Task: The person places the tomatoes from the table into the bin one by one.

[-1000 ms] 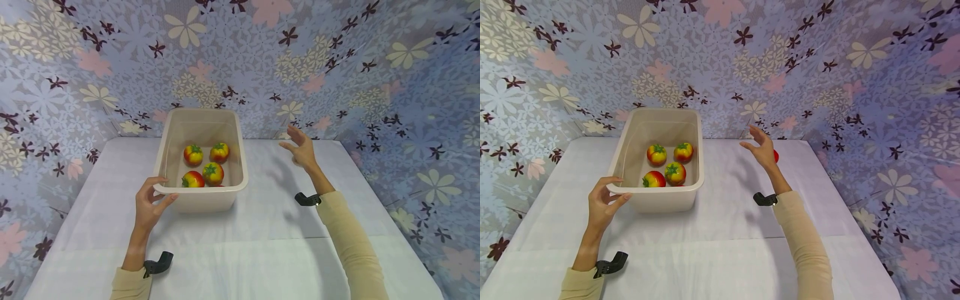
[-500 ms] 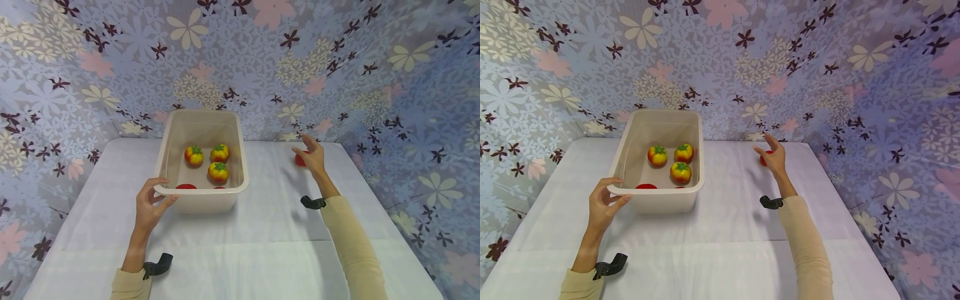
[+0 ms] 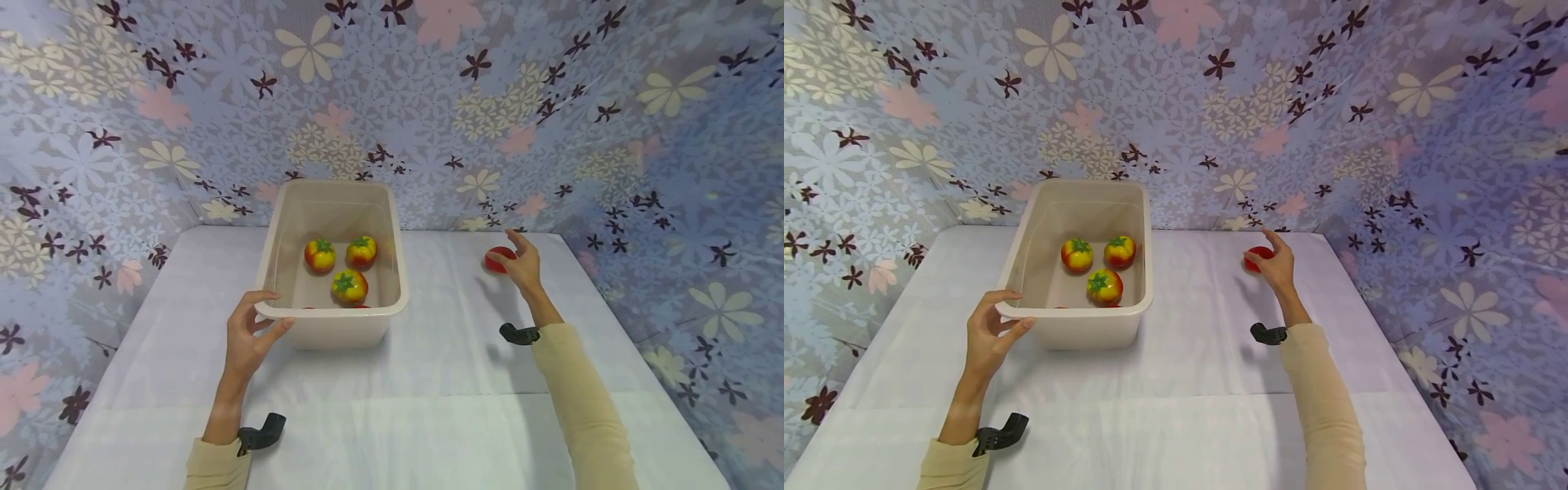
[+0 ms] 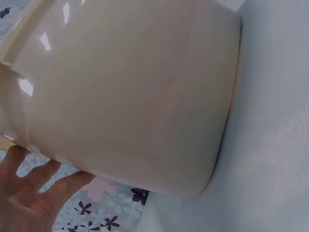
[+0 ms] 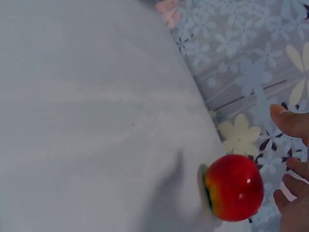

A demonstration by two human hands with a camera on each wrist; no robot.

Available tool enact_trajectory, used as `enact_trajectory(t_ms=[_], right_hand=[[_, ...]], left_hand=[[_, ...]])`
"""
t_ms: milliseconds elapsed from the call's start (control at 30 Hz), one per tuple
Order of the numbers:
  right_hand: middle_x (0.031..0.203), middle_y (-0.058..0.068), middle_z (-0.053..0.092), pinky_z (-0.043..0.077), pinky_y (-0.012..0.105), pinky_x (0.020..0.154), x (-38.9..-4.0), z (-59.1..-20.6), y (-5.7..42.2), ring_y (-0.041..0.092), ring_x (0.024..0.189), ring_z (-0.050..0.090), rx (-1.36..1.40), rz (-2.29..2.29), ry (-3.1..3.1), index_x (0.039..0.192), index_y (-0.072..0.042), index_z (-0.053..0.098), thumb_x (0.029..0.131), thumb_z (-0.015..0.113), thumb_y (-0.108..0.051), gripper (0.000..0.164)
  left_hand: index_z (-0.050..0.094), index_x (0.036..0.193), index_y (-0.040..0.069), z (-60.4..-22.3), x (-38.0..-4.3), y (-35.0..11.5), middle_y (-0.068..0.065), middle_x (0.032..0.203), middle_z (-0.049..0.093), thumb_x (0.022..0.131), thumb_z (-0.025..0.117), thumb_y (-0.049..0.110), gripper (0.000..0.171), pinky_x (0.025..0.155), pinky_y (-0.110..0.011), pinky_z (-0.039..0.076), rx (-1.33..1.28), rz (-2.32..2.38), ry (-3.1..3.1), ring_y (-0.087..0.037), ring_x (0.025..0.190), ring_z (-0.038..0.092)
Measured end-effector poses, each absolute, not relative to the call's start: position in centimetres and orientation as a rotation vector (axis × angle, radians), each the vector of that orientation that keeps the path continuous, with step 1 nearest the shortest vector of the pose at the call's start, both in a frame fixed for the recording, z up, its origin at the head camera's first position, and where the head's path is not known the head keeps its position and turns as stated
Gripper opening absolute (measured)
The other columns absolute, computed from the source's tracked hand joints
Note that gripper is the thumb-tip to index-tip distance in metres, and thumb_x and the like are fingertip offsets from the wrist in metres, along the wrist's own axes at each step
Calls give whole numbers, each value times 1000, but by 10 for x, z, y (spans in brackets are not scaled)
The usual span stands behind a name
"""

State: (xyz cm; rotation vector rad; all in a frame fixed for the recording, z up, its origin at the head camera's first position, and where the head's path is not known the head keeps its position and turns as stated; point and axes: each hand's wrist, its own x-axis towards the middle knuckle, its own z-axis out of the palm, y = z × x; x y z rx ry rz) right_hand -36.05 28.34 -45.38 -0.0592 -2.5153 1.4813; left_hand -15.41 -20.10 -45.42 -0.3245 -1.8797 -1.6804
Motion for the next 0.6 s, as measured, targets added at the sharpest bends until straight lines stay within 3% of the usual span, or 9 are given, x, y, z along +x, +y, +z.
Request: enact_trajectory(t_ms=[200,600], right_hand=[[153,18,37,22,47,118,-360,-463,290,32,146,27,-111,1434,-2502,146,-4,43,84,75,-8,70],[159,10,28,21,46,119,-360,-473,300,29,149,20,-244,1489,-2528,151,-10,33,86,72,-9,76]], left_hand=[[60,109,-4,-453,-153,-201,-2,111,61,67,71,-21,46,71,-15,53,-328,-1680,-1882,-8,101,62],[63,105,-1,-427,-141,-192,-3,106,61,66,69,-24,46,70,-16,53,-325,-1686,-1875,-2,96,60]])
